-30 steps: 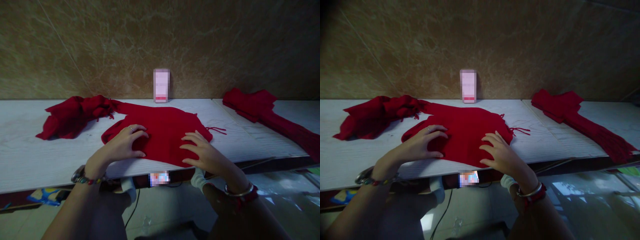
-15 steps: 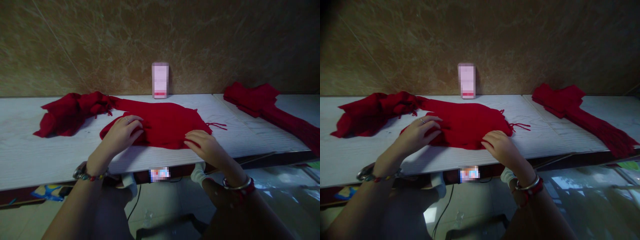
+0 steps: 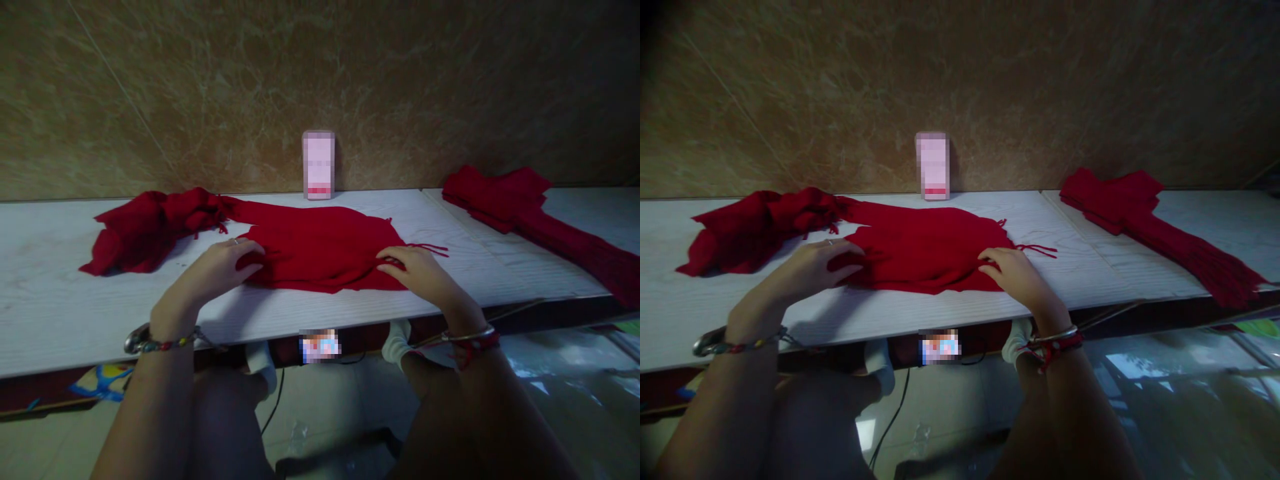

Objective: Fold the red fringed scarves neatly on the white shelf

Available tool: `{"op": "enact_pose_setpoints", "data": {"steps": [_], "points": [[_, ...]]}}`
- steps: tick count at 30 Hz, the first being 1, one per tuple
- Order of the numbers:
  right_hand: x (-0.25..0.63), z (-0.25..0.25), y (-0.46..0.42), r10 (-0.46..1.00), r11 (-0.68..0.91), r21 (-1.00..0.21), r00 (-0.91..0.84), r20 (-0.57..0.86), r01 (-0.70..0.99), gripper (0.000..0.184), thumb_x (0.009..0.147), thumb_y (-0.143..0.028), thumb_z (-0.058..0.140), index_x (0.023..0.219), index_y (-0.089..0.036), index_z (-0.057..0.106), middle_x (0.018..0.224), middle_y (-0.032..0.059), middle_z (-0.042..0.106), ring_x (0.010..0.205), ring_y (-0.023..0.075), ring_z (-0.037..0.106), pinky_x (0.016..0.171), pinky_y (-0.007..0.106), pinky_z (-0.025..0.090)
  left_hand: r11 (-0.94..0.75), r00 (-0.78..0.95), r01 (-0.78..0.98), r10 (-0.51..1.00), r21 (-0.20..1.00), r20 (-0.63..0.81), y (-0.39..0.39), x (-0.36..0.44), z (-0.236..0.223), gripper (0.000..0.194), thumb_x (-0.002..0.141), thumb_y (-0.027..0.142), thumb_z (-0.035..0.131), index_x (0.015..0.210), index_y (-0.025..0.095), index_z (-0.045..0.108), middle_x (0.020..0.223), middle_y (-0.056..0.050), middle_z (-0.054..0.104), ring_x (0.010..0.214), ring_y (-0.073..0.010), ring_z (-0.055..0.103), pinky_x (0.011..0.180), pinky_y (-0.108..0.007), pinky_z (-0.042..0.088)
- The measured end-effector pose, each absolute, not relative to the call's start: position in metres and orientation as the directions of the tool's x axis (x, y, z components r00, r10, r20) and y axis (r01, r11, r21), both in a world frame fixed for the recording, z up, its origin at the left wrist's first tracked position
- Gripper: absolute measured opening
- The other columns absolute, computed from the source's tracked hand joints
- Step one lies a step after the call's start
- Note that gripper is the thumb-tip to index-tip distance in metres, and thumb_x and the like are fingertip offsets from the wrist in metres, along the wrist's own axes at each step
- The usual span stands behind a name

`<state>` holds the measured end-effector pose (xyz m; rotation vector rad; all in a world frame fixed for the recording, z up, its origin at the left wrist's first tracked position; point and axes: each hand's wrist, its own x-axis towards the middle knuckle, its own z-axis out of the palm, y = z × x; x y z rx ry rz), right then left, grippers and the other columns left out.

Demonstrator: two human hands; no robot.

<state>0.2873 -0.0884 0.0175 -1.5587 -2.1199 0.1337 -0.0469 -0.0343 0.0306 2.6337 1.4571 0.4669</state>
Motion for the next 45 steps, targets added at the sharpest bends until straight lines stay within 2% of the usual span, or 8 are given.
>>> {"op": "enact_pose_setpoints", "data": {"steps": [5,12,16,18,23,29,40,45], "points": [[0.300,0.022,-0.094,0.896,0.381,-0.364,-0.242,0.373,0.850,0.012,0.076,-0.014,0.057,0.076,-0.022,0.067,0.082,0.0024,0.072,0.076,0.0192,0.066,0.072,0.032,0.049,-0.524,0.457,0.814,0.844,0.250,0.280,-0.036,-0.065,0.033,0.023,0.075,0.034,0.046,0.081,0.020,0.064,0.087,-0.007,0.070,0.082,-0.0213,0.063,0.077,-0.033,0.049],[0.295,0.081,-0.090,0.629,0.428,-0.322,-0.022,0.777,0.844,0.010,0.077,-0.014,0.057,0.076,-0.021,0.063,0.078,0.0017,0.069,0.077,0.0179,0.063,0.072,0.032,0.047,-0.537,0.141,0.800,0.602,0.268,0.786,-0.048,-0.057,0.080,0.026,0.078,0.038,0.050,0.081,0.017,0.065,0.077,0.000,0.063,0.075,-0.0146,0.058,0.075,-0.028,0.047],[0.291,0.138,-0.052,0.510,0.359,-0.306,0.090,0.855,0.882,0.013,0.079,-0.009,0.054,0.080,-0.018,0.064,0.085,0.0047,0.068,0.083,0.0160,0.060,0.080,0.032,0.043,-0.434,0.030,0.873,0.502,0.222,0.864,-0.024,-0.041,0.137,0.021,0.078,0.022,0.054,0.093,0.011,0.064,0.088,-0.003,0.062,0.092,-0.0170,0.056,0.090,-0.034,0.042],[0.289,0.150,-0.024,0.570,0.287,-0.325,0.113,0.814,0.901,0.015,0.082,-0.012,0.051,0.087,-0.018,0.064,0.093,0.0060,0.068,0.089,0.0153,0.057,0.086,0.032,0.041,-0.339,0.026,0.920,0.555,0.197,0.831,-0.004,-0.032,0.156,0.027,0.081,0.020,0.052,0.105,0.010,0.061,0.105,-0.004,0.060,0.107,-0.0202,0.052,0.095,-0.036,0.039],[0.277,0.110,0.015,0.865,0.081,-0.396,0.133,0.484,0.915,0.023,0.073,-0.008,0.057,0.095,-0.012,0.066,0.100,0.0127,0.065,0.095,0.0232,0.058,0.086,0.037,0.043,-0.249,0.227,0.969,0.869,-0.009,0.439,0.017,-0.014,0.124,0.043,0.085,0.024,0.051,0.128,0.017,0.050,0.132,-0.014,0.045,0.122,-0.0365,0.043,0.093,-0.056,0.037],[0.258,0.023,-0.031,0.846,0.259,-0.441,0.018,0.533,0.859,0.027,0.075,-0.016,0.055,0.100,-0.016,0.065,0.104,0.0127,0.062,0.100,0.0248,0.057,0.092,0.041,0.043,-0.205,0.181,0.960,0.974,0.188,0.138,0.001,-0.002,0.025,0.044,0.088,0.032,0.047,0.127,0.014,0.050,0.119,-0.017,0.057,0.109,-0.0252,0.056,0.091,-0.034,0.045],[0.266,-0.001,-0.086,0.803,0.200,-0.396,0.081,0.590,0.896,0.027,0.077,-0.019,0.052,0.101,-0.017,0.065,0.103,0.0130,0.062,0.097,0.0256,0.058,0.086,0.041,0.047,-0.106,-0.009,0.937,0.945,0.333,0.327,-0.034,-0.009,0.011,0.044,0.087,0.038,0.041,0.119,0.011,0.056,0.110,-0.016,0.063,0.102,-0.0264,0.059,0.087,-0.035,0.046],[0.270,0.016,-0.101,0.942,0.014,-0.427,0.132,0.309,0.904,0.020,0.082,-0.026,0.051,0.070,-0.019,0.065,0.067,0.0055,0.066,0.064,0.0195,0.062,0.062,0.031,0.045,0.016,-0.068,0.966,0.979,0.257,0.191,-0.040,-0.015,0.011,0.049,0.087,0.045,0.038,0.118,0.012,0.058,0.109,-0.018,0.064,0.103,-0.0305,0.059,0.087,-0.039,0.045]]}}
